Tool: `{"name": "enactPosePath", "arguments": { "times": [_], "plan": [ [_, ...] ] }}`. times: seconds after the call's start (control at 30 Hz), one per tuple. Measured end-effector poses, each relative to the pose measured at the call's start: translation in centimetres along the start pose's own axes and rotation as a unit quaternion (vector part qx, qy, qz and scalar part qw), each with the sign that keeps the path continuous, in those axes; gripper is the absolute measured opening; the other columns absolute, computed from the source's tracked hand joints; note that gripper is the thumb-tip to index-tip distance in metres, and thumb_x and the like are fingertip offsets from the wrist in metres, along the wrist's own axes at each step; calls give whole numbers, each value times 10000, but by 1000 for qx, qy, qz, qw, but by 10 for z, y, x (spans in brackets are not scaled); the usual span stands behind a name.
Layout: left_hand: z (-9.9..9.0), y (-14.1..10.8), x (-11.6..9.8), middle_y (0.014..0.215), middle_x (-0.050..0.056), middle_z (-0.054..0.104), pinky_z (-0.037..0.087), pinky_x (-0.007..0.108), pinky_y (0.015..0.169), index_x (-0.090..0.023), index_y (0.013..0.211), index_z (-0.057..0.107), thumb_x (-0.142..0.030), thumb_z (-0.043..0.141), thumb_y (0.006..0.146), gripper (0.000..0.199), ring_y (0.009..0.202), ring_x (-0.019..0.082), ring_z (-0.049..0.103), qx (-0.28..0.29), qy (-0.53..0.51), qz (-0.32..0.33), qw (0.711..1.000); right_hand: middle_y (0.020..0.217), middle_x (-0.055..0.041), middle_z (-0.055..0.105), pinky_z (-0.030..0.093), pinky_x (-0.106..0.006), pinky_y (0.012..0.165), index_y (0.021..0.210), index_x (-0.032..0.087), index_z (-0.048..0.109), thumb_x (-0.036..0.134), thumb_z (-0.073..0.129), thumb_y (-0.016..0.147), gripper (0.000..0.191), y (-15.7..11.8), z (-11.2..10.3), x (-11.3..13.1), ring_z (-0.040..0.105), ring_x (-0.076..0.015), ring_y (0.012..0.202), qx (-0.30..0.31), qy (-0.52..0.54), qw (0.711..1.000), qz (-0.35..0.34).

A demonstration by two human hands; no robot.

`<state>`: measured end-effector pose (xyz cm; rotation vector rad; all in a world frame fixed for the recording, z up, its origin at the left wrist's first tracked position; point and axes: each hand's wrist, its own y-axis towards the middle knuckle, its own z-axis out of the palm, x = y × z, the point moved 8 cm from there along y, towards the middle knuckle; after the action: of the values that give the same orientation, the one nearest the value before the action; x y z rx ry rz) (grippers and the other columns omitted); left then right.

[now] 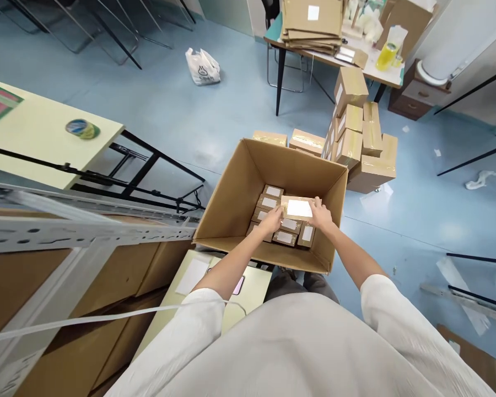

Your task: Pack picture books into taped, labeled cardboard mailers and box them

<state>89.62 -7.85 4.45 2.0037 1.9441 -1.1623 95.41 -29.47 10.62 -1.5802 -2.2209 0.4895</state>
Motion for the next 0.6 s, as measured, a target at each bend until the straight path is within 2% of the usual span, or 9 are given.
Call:
{"name": "enactPosePath", "arguments": {
  "times": [0.1, 0.3, 0.43, 0.6],
  "plan": [
    [22, 18, 17, 1763, 162, 429, 377, 444, 1309, -214, 1723, 352, -70, 530, 961, 796, 1615, 297, 444, 43, -29, -41, 998, 1753, -220, 246, 591, -452, 951, 1613, 282, 388, 411, 906, 850, 931, 27, 12, -11, 616, -374, 1274, 18, -15, 1000, 17],
    [64, 54, 41, 1732, 175, 475, 383, 408, 1300, -202, 1693, 416, -157, 590, 979, 736, 1598, 292, 477, 65, -79, -121, 987, 1722, -253, 267, 587, -451, 958, 1632, 262, 364, 447, 896, 854, 959, 85, 41, -36, 609, -380, 1293, 48, -27, 998, 42],
    [96, 86, 61, 1728, 194, 478, 376, 414, 1304, -188, 1651, 466, -224, 632, 982, 690, 1614, 297, 456, 85, -93, -159, 979, 1714, -257, 255, 575, -469, 990, 1648, 254, 344, 523, 873, 862, 985, 120, 72, -51, 591, -390, 1319, 58, -17, 996, 65],
    [136, 123, 85, 1703, 194, 510, 394, 416, 1288, -194, 1589, 531, -280, 654, 985, 622, 1574, 316, 511, 110, -98, -168, 975, 1694, -254, 272, 578, -471, 988, 1649, 245, 341, 574, 854, 861, 996, 165, 117, -65, 581, -393, 1325, 60, -13, 992, 109]
  ]
}}
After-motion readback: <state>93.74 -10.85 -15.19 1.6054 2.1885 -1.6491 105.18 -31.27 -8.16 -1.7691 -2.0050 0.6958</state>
